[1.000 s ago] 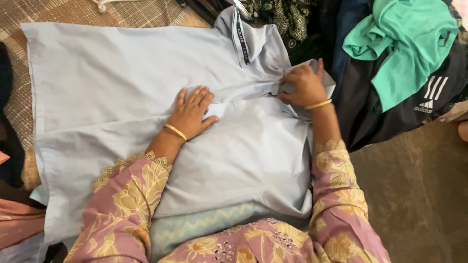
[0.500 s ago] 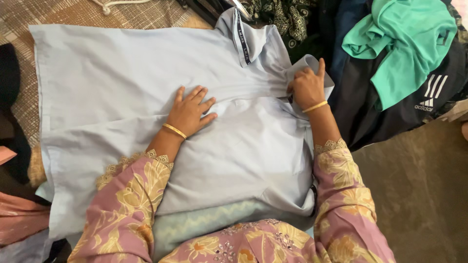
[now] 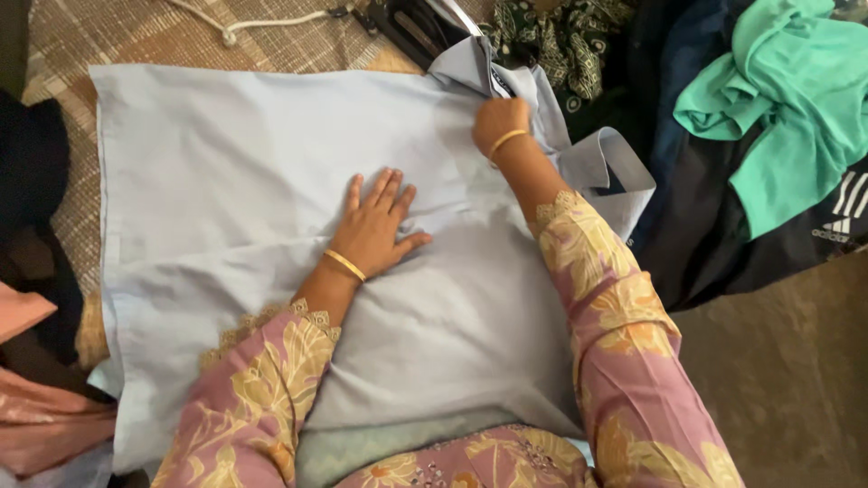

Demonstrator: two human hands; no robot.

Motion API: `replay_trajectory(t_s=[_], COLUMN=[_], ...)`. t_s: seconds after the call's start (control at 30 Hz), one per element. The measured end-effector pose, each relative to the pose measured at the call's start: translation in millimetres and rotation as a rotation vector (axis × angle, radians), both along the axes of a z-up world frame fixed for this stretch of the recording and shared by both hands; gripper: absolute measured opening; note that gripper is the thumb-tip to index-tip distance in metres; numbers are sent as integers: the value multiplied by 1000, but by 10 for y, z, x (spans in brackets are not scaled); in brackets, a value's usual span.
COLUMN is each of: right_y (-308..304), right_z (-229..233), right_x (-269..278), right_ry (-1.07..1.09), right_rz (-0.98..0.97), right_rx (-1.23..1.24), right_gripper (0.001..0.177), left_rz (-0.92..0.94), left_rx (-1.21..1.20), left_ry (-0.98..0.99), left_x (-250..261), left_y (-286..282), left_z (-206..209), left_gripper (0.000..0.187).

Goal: The person irons a light blue shirt on a woven mat, smoothing the collar, sleeves, and body sections. After finishing the shirt, the person picks up a green t-shirt and begins ironing it.

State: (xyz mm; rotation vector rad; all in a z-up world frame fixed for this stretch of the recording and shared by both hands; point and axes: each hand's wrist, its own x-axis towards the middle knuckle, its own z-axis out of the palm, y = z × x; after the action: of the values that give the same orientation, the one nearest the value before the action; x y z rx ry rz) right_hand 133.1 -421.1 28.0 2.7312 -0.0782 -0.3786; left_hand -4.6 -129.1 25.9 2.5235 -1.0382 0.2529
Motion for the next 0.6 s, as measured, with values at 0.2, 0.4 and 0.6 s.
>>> replay_trajectory(t_s=[0.2,0.4,0.6], right_y=[595,836,581], right_z=[-541,-1141,-782], right_x=[988,1852,2125], right_ry=[-728,-701,-684], right_rz=[615,189,120], right_rx=[369,233,705], right_gripper=[45,45,20], left_rz=[-12,-24,-2], left_rx=[-37,-70,-76], left_ry=[51,78,39], left_x=[49,72,74], left_y=[-5,15,-17], left_z=[-74,-96,-73], left_gripper=[80,77,78])
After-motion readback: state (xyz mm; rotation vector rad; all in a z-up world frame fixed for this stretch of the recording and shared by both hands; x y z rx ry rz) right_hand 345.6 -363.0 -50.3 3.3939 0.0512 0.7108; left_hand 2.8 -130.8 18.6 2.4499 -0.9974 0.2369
